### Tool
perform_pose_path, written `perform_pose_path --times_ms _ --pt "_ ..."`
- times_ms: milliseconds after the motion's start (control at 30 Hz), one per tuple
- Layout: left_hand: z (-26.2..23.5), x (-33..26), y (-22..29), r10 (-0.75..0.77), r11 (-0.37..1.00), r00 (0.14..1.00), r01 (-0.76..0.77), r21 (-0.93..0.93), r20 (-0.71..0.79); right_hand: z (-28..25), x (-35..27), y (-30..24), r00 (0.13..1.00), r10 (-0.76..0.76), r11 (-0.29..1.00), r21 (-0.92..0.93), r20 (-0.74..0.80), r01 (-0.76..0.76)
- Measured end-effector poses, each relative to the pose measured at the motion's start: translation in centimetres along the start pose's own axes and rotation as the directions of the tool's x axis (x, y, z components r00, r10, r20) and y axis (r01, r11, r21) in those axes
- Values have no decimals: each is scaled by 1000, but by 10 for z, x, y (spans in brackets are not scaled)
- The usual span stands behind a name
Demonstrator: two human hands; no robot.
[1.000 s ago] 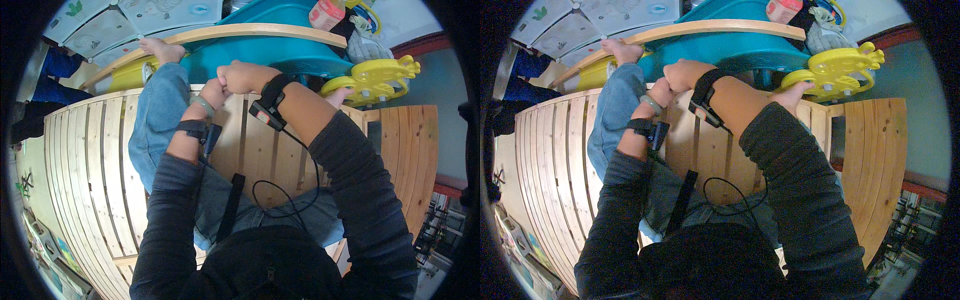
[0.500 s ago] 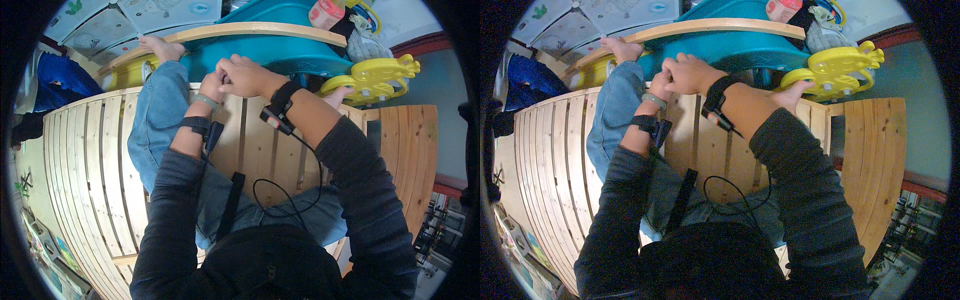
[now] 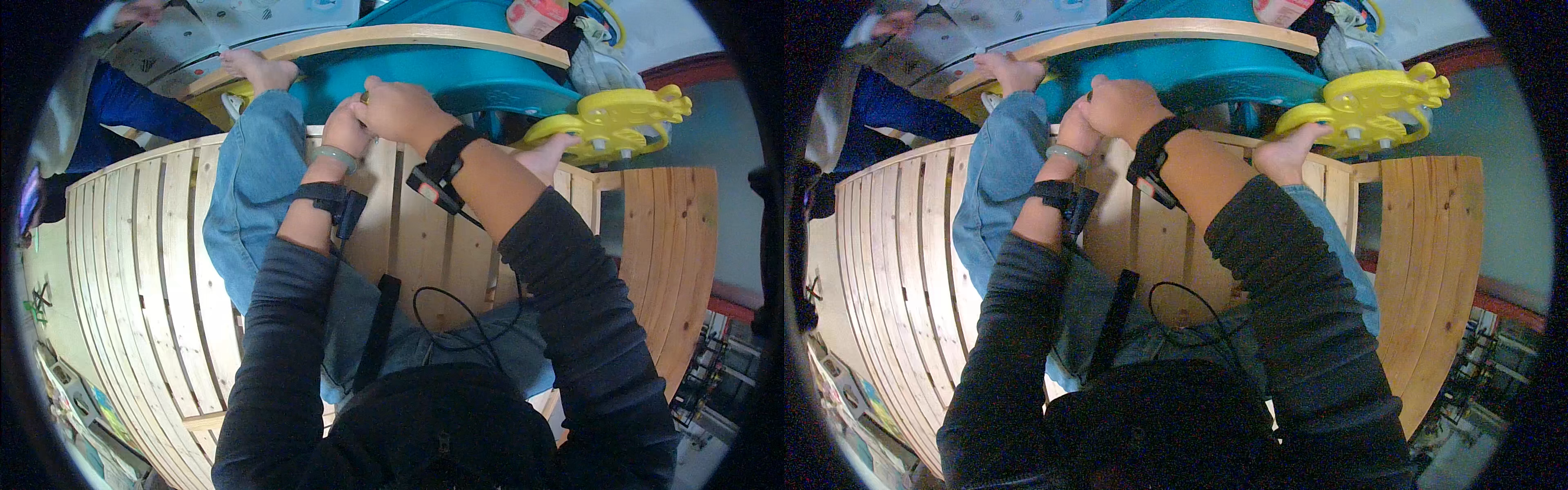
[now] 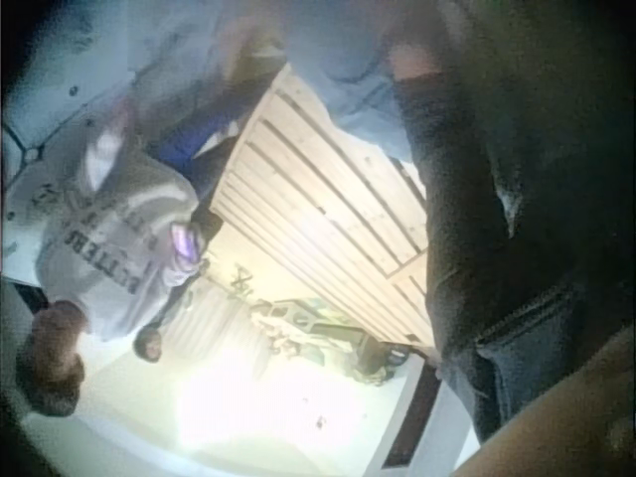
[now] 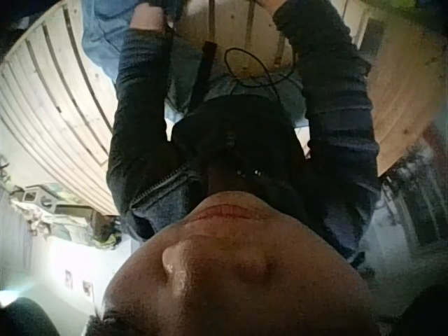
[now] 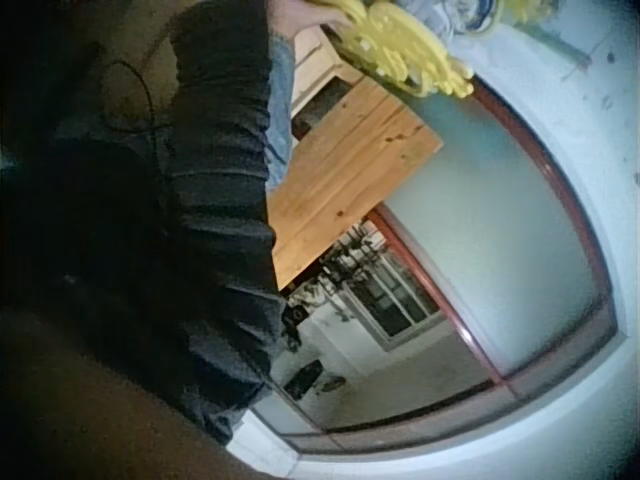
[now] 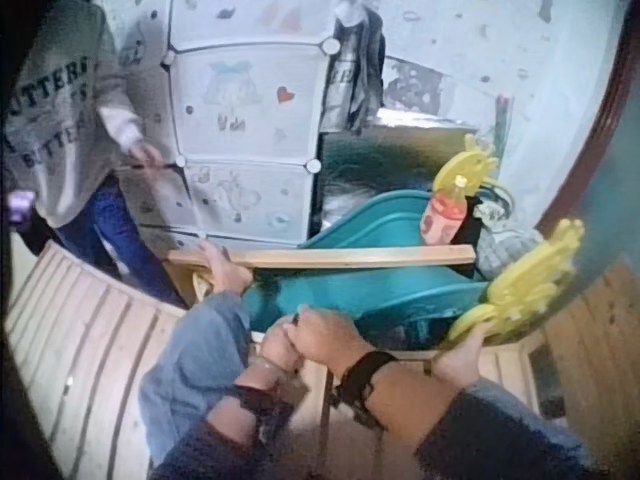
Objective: The person is assembling a wooden structure by screwing a curved wooden piece onto a slatted wooden base. They use a screwdriver to tighten screws into pre-drilled holes while sitting on the structure.
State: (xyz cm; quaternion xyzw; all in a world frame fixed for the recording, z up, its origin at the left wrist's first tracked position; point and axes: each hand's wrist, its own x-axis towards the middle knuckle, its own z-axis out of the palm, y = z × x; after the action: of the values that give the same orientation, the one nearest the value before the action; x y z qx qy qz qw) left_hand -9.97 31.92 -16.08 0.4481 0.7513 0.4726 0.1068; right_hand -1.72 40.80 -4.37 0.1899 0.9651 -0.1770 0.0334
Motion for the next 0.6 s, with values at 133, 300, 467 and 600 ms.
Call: perform_pose_path --times_ms 133,300,467,600 --pt "-9 -7 -2 43 985 984 -13 -172 172 -2 12 -4 994 -75 996 -39 75 78" --pt "1 -3 5 -107 993 993 105 51 41 -1 7 -7 999 46 990 -132 -22 -49" --pt "4 -8 -4 134 980 989 -123 -156 60 -8 4 -5 990 -142 978 -154 18 143" --pt "2 -10 -6 -42 999 988 39 21 147 -6 4 -10 997 -72 964 -253 31 78"
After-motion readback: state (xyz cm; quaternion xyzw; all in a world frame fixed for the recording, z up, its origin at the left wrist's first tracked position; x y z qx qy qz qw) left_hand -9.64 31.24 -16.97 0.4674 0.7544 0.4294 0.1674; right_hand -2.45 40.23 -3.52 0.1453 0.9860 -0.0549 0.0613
